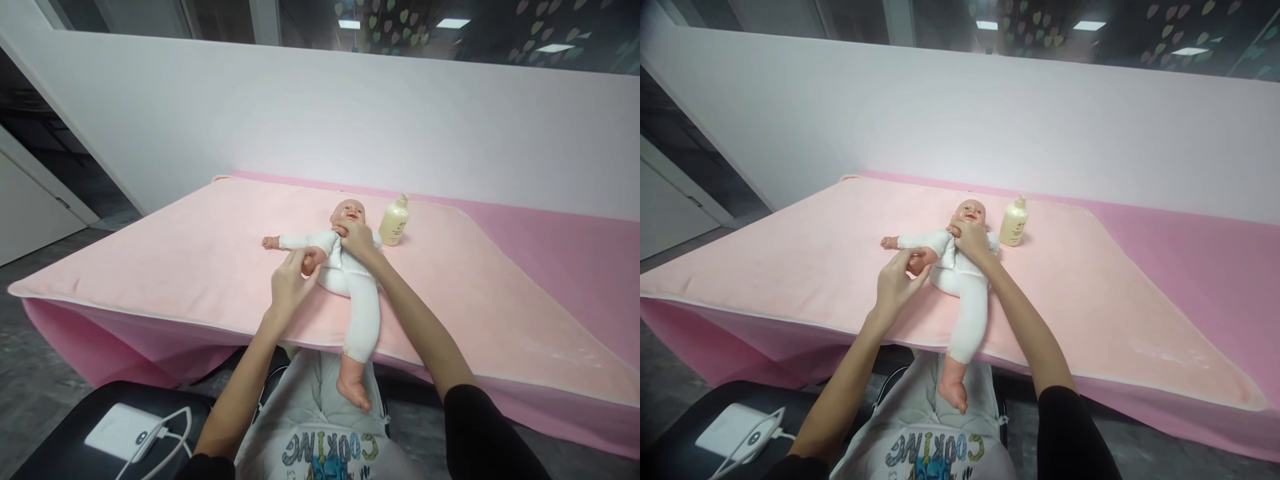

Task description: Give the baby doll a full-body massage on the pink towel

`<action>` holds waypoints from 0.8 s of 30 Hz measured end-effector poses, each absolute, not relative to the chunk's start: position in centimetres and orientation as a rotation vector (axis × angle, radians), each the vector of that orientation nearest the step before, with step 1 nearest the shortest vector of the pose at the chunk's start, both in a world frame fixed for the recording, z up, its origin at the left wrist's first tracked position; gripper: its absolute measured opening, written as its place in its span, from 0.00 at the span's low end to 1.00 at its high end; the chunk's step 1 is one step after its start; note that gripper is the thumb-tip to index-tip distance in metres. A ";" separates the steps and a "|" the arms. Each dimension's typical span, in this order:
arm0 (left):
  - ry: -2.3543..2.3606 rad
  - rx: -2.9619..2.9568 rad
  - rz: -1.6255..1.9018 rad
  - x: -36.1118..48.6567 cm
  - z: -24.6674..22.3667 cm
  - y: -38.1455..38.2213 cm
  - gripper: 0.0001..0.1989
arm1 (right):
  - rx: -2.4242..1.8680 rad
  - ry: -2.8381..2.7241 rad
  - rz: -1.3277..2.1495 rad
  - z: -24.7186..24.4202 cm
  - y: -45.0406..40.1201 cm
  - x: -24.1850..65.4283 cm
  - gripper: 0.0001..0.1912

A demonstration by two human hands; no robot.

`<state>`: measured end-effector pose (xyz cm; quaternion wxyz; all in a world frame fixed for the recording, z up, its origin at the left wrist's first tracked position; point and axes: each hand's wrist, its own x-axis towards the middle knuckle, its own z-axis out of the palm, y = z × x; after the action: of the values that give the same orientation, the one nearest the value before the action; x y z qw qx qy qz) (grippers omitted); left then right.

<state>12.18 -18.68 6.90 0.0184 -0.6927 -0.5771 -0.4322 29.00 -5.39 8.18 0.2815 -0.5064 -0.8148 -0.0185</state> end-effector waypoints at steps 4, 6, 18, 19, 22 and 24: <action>-1.800 -2.133 -1.311 12.4 7.1 -18.6 0.11 | -1.272 -2.282 0.008 9.1 -5.5 29.3 0.15; -1.804 -2.137 -1.293 12.5 7.0 -18.8 0.11 | -1.224 -2.331 0.074 9.7 -5.6 29.7 0.15; -1.846 -2.091 -1.313 10.3 4.4 -26.2 0.12 | -0.826 -1.166 0.778 14.6 -4.4 37.6 0.10; -1.846 -2.094 -1.308 9.9 4.1 -27.4 0.12 | -0.824 -0.959 0.774 14.3 -3.7 39.0 0.10; -1.874 -2.195 -1.309 9.1 3.0 -30.7 0.12 | -0.844 -0.452 0.948 12.6 -1.8 43.0 0.10; -1.915 -2.290 -1.313 8.9 2.4 -32.4 0.12 | -0.897 -0.271 1.033 10.8 -1.3 44.9 0.10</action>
<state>8.87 -32.35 2.37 -0.0598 -0.7010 -0.5861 -0.4019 44.91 -1.29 10.77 0.7665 -0.4130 -0.1249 0.4757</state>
